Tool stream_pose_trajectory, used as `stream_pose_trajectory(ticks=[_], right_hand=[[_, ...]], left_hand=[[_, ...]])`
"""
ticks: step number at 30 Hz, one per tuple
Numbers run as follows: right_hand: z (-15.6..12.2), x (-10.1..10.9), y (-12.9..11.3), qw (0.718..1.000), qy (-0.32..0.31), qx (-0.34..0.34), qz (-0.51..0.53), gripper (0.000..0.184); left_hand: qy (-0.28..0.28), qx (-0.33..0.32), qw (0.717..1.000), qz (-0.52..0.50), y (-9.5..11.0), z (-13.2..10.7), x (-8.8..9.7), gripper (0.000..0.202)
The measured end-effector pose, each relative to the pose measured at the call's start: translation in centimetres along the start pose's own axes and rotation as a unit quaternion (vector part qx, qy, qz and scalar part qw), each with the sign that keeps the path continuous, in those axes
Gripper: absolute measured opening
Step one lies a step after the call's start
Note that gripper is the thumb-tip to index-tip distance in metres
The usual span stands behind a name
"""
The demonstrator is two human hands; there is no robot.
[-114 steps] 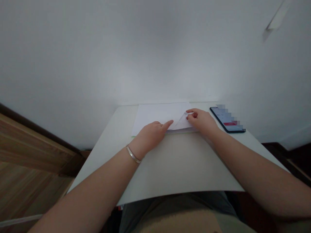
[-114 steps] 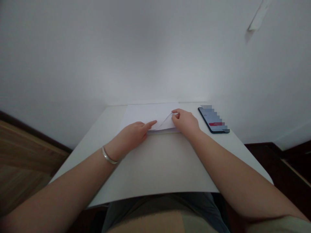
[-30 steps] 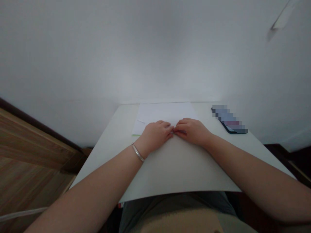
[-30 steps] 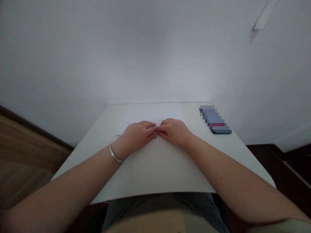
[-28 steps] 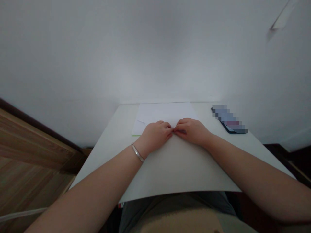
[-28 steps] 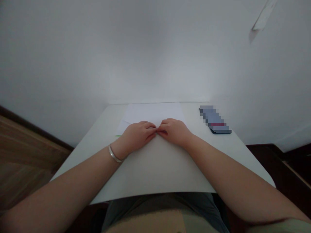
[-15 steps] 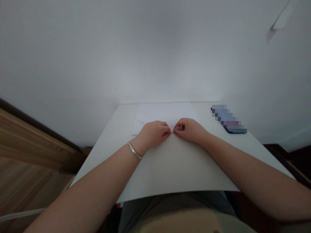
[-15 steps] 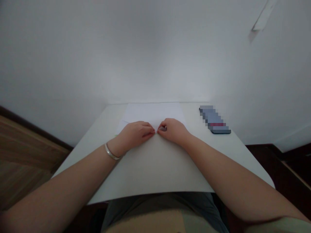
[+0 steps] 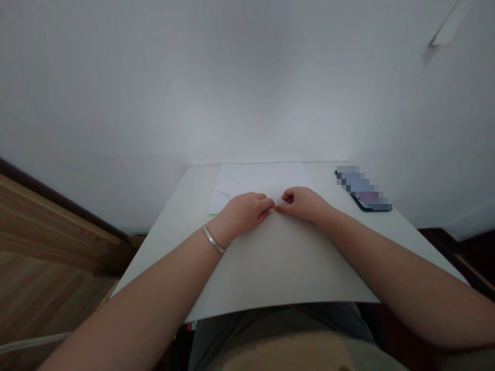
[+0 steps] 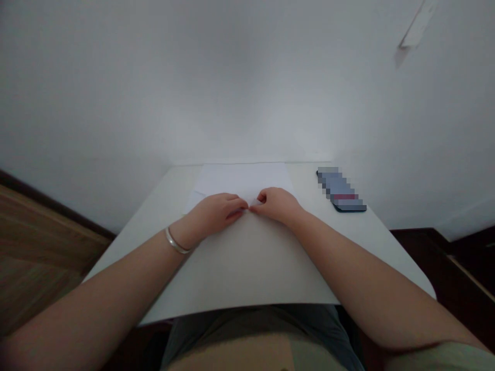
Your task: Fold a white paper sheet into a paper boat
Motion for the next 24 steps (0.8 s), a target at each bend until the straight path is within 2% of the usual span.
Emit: stream_pose_trajectory(ticks=[5,9,17,20,24], right_hand=[[0.9,0.0,0.8,0.999,-0.025,-0.035,0.033,0.035],[1.4,-0.1,1.4,0.996,-0.05,-0.042,0.065,0.025],[1.1,0.2,2.1,0.997,-0.035,-0.034,0.066,0.022],[0.4,0.5,1.9,0.997,-0.008,-0.001,0.078,0.017],[-0.9,1.8,0.2,0.993,0.04,0.105,0.027,0.016]], left_hand=[[-0.006,-0.007,1.0,0.008,0.0,0.0,0.1,0.028],[-0.011,-0.013,1.0,0.017,0.1,-0.1,0.1,0.025],[0.003,-0.037,0.999,0.037,0.2,-0.3,-0.3,0.032],[0.012,-0.048,0.998,0.038,0.3,-0.3,-0.3,0.032],[0.013,-0.054,0.998,0.033,0.5,-0.4,-0.4,0.032]])
Point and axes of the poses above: each hand's wrist, its own z-axis towards the middle knuckle, its own x-axis out of the back of the hand, y = z × x, the point moved 6 cm from there along z, towards the middle knuckle, and after that the axes turned 1 degree about -y, right-handed, at the moved point
